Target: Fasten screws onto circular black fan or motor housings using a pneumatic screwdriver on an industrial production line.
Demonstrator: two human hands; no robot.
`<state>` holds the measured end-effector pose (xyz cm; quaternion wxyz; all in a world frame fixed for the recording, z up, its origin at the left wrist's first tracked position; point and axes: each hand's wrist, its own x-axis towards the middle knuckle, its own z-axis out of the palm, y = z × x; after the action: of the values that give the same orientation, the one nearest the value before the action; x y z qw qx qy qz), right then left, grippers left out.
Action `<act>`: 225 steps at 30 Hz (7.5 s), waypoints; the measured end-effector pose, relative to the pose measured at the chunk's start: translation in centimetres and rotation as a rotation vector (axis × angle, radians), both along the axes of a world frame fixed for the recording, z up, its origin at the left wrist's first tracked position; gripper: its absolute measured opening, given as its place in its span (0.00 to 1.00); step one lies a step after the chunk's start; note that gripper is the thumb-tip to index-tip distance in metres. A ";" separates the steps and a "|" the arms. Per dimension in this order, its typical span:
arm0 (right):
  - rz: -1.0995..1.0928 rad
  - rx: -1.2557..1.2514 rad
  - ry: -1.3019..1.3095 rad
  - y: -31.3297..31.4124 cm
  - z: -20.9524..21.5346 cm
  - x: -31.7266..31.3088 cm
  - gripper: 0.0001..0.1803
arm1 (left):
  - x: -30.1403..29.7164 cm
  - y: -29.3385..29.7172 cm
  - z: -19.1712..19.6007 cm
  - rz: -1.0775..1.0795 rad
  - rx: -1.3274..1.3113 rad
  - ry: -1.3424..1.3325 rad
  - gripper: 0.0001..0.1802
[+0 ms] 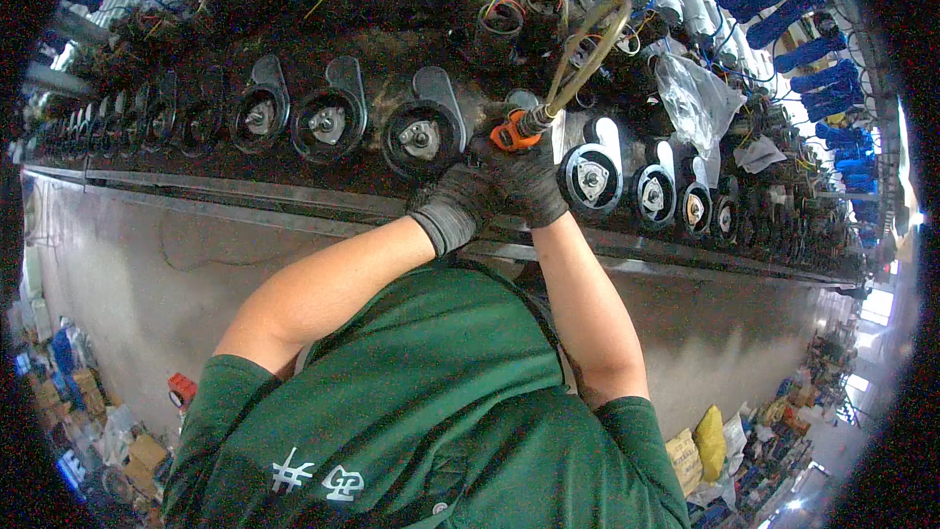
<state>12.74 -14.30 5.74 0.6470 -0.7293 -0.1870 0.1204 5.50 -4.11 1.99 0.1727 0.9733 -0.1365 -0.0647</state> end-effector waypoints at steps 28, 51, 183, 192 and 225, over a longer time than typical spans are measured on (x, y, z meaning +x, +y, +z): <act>0.018 0.127 0.064 0.6 -0.9 1.9 0.24 | 1.4 -0.7 -2.7 0.034 0.028 0.034 0.16; -0.251 0.355 -0.021 -5.1 -1.6 3.5 0.23 | 0.2 0.0 -0.2 -0.030 0.062 -0.087 0.14; -0.459 1.271 0.687 -10.5 7.1 -7.7 0.21 | -5.2 2.7 9.2 0.198 -1.043 0.200 0.20; -0.294 1.410 0.820 -8.9 10.5 -9.8 0.18 | -6.6 1.1 11.7 0.030 -1.531 0.260 0.16; -0.292 1.367 0.738 -9.3 8.4 -10.7 0.23 | -8.1 3.1 13.6 -0.045 -0.734 -0.557 0.16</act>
<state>2.08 -23.55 14.11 0.9812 -0.1002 0.1049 0.1270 -2.55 -1.03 15.56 0.4612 0.8249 -0.2129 0.2483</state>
